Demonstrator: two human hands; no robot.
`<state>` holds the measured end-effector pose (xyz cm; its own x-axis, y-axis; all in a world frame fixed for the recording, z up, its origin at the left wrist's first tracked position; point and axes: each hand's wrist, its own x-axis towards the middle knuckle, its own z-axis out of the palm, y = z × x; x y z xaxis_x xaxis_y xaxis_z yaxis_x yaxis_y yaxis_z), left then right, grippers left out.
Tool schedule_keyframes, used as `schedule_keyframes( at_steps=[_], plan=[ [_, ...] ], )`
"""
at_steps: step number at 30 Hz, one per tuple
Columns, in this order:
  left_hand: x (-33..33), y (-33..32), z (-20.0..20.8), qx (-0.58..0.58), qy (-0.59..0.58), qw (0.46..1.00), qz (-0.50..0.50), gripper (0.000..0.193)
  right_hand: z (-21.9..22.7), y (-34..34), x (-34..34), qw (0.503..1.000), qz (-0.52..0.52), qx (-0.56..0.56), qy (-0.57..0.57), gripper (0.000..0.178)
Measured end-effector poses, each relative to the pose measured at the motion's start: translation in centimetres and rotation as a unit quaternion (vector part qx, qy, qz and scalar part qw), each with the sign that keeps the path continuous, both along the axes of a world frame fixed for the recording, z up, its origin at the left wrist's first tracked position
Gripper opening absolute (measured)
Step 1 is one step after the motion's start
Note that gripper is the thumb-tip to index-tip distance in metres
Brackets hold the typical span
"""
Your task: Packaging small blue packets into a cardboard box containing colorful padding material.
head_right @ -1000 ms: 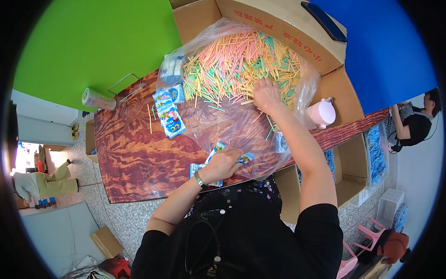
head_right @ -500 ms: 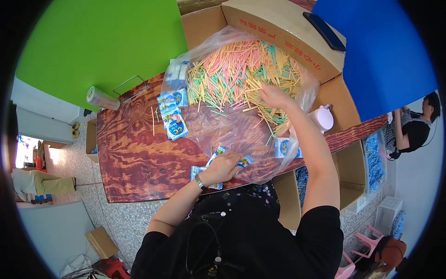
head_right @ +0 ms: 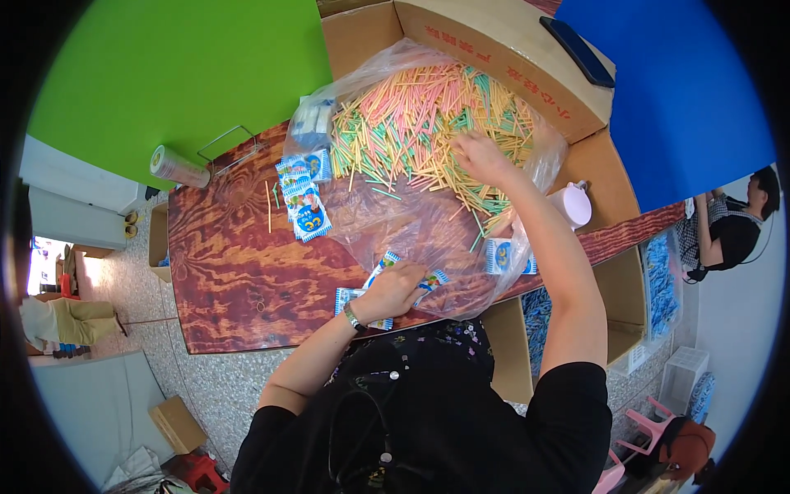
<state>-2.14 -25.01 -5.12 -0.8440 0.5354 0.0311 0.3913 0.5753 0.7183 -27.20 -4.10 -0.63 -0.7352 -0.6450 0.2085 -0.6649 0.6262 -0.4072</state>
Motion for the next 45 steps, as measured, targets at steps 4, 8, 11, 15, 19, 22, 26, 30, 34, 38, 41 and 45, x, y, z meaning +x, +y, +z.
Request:
schedule_keyframes(
  at_steps=[4, 8, 11, 15, 19, 22, 26, 30, 34, 38, 41, 45],
  plan=[
    [0.0, 0.0, -0.1, -0.007, 0.005, 1.000, -0.002, 0.035, -1.3, 0.1, 2.1, 0.986, -0.018, 0.168, -0.013, 0.046],
    [0.0, 0.0, -0.5, -0.026, -0.003, 1.000, -0.002, 0.035, -2.3, -3.4, 3.8, 0.962, -0.131, 0.238, 0.006, 0.043],
    [0.1, 0.1, -0.6, -0.010, 0.020, 1.000, 0.005, 0.035, -3.0, -3.9, 2.9, 0.944, -0.170, 0.282, -0.037, 0.038],
    [0.1, 0.2, -0.5, -0.007, 0.004, 1.000, 0.005, 0.035, -4.6, -2.8, 2.3, 0.951, -0.141, 0.275, -0.006, 0.035],
    [0.1, 0.0, -0.8, 0.002, 0.009, 1.000, 0.009, 0.036, -3.0, -2.2, 1.7, 0.965, -0.112, 0.235, -0.044, 0.035],
    [0.1, 0.0, -0.6, 0.003, 0.011, 1.000, 0.006, 0.035, -1.5, -0.5, 0.7, 0.975, -0.103, 0.138, -0.142, 0.037],
    [0.1, -0.1, -0.5, 0.008, 0.013, 1.000, 0.001, 0.035, -0.8, 0.3, 0.5, 0.919, -0.140, -0.073, -0.360, 0.041],
    [0.2, -0.1, -0.6, 0.014, 0.009, 1.000, 0.005, 0.034, 0.1, -0.3, 2.0, 0.783, -0.171, -0.300, -0.518, 0.025],
    [-0.6, -0.2, 1.4, 0.105, -0.066, 0.989, 0.082, 0.027, 1.1, 0.5, 3.3, 0.636, -0.098, -0.385, -0.661, 0.017],
    [-4.9, -0.3, 4.0, 0.535, -0.278, 0.767, 0.219, 0.023, 1.3, 0.5, 4.6, 0.655, -0.019, -0.284, -0.700, 0.021],
    [-8.4, 0.0, 5.9, 0.668, -0.314, 0.659, 0.149, 0.027, 1.5, -0.1, 5.0, 0.688, -0.028, -0.240, -0.684, 0.025],
    [-11.8, -0.6, 4.1, 0.699, -0.305, 0.626, 0.162, 0.030, 3.5, -0.8, 4.7, 0.744, 0.013, -0.179, -0.643, 0.025]
  ],
)
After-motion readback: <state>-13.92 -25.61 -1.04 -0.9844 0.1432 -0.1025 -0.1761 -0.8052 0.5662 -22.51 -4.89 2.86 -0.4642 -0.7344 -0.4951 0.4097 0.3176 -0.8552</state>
